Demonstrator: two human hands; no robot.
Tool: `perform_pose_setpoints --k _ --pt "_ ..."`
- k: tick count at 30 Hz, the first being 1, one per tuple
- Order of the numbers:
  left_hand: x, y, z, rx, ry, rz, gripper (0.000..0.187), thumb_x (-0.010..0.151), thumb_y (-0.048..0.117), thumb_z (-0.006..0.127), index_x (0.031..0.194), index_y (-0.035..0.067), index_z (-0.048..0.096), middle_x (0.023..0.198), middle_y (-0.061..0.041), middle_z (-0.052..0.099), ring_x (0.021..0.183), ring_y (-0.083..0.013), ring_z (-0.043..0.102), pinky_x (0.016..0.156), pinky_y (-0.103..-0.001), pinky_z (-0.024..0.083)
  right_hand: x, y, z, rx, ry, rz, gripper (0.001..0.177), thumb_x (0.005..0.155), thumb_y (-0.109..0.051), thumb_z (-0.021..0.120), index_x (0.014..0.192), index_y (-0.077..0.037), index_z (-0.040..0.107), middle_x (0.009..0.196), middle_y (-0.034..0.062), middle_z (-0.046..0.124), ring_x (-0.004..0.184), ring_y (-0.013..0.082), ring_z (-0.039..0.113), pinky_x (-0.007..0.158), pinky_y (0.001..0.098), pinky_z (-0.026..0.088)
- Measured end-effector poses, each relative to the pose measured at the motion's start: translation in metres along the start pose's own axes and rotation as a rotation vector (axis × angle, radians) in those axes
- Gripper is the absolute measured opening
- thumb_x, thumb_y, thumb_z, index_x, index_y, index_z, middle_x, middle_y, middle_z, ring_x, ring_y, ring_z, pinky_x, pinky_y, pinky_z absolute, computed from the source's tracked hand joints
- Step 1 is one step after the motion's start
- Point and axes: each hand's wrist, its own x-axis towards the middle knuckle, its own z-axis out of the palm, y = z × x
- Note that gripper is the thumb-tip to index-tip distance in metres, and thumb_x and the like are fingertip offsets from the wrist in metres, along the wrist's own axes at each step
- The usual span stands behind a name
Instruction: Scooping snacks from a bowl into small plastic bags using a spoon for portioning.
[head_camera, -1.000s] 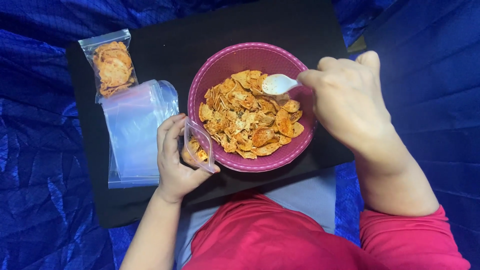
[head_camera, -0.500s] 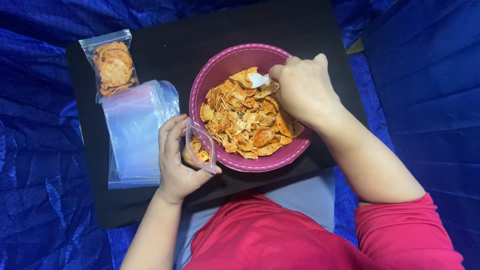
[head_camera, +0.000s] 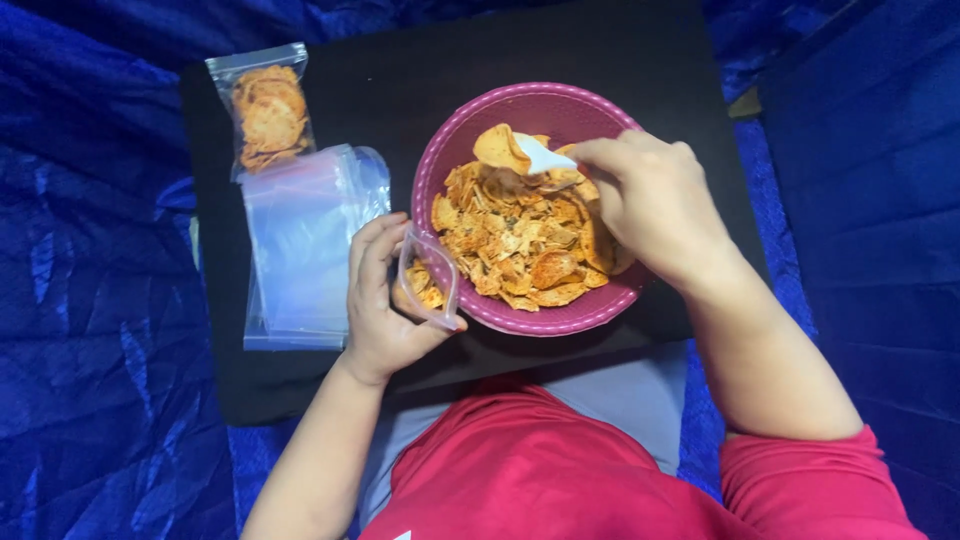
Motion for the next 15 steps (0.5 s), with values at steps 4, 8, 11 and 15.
perform_pose_setpoints --k 4,8,11,15 --pt "0.0 0.004 0.0 -0.02 0.012 -0.007 0.109 0.059 0.058 0.096 0.142 0.005 0.049 0.14 -0.02 0.047 0.131 -0.0377 0.052 0.105 -0.051 0.049 -0.017 -0.021 -0.024 0.041 -0.021 -0.041 0.027 0.103 -0.008 0.057 0.116 -0.02 0.078 0.087 0.0103 0.07 0.091 0.0369 0.072 0.081 0.0436 0.052" --pt "0.0 0.006 0.0 -0.005 -0.029 0.028 0.096 0.072 0.056 0.086 0.145 0.009 0.046 0.145 -0.019 0.045 0.14 -0.033 0.048 0.111 -0.042 0.053 -0.029 -0.045 -0.045 -0.02 -0.065 -0.139 0.042 0.088 -0.004 0.059 0.123 -0.022 0.073 0.091 0.0043 0.066 0.083 0.0316 0.065 0.073 0.0489 0.043" --pt "-0.001 0.008 0.001 -0.022 -0.029 0.01 0.094 0.073 0.053 0.087 0.145 0.009 0.046 0.145 -0.018 0.044 0.14 -0.0313 0.049 0.111 -0.041 0.054 -0.039 -0.055 -0.051 -0.055 -0.072 -0.2 0.042 0.088 -0.006 0.062 0.124 -0.022 0.073 0.088 0.0031 0.062 0.078 0.0298 0.062 0.071 0.0473 0.041" --pt "0.0 0.009 0.001 -0.025 -0.024 0.033 0.093 0.073 0.051 0.089 0.144 0.008 0.046 0.145 -0.02 0.044 0.139 -0.0316 0.051 0.109 -0.04 0.055 -0.047 -0.061 -0.052 -0.08 -0.097 -0.24 0.044 0.084 -0.007 0.066 0.124 -0.021 0.073 0.082 0.0019 0.059 0.071 0.0289 0.06 0.068 0.0477 0.039"
